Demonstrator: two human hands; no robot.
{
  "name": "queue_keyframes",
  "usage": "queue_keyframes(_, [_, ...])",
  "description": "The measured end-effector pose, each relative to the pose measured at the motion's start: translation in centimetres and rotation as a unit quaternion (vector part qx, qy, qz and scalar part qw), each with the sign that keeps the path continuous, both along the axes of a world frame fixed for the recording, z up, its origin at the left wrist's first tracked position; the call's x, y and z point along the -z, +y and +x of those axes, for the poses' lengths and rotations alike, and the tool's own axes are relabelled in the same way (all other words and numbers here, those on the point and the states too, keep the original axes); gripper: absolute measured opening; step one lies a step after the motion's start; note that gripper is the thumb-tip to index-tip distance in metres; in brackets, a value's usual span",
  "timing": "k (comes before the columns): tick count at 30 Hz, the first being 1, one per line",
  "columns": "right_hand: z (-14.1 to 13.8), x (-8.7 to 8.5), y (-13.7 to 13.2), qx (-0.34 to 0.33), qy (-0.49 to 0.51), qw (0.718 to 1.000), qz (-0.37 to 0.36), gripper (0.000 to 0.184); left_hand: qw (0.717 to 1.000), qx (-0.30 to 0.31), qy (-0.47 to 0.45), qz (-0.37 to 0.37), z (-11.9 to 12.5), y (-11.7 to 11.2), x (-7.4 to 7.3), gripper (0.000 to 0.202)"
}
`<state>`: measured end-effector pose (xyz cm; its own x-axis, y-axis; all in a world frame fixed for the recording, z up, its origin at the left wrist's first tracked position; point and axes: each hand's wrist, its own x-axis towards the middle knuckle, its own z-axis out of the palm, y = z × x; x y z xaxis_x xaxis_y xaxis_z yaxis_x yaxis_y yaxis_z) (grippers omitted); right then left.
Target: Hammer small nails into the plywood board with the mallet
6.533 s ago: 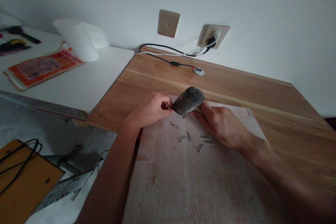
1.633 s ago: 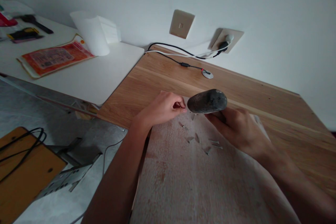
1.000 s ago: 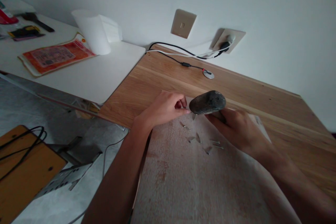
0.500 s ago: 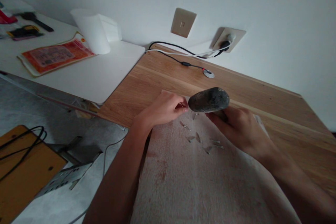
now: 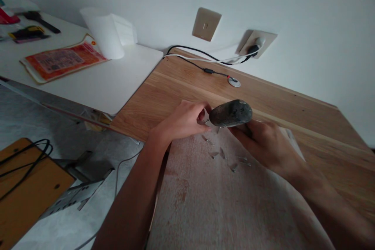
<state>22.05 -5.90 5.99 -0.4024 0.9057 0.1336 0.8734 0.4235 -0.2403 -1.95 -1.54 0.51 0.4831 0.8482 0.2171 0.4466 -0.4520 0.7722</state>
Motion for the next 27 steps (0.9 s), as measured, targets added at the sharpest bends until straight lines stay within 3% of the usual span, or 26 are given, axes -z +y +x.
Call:
queue_keyframes(7, [0.3,1.2,0.1,0.0,0.021,1.0,0.001,0.038,1.0,0.0,-0.006,0.0,0.2,0.1,-0.1,0.005])
queue_keyframes(19, [-0.8,0.4,0.1,-0.007,0.034,0.999,0.006,0.035,0.999,0.004,0.016,0.051,0.1,0.1,0.1,0.006])
queue_keyframes(27, [0.0,1.0,0.5,-0.013,0.024,1.0,-0.005,0.037,0.999,0.003,0.016,0.037,0.0,0.1,0.0,0.006])
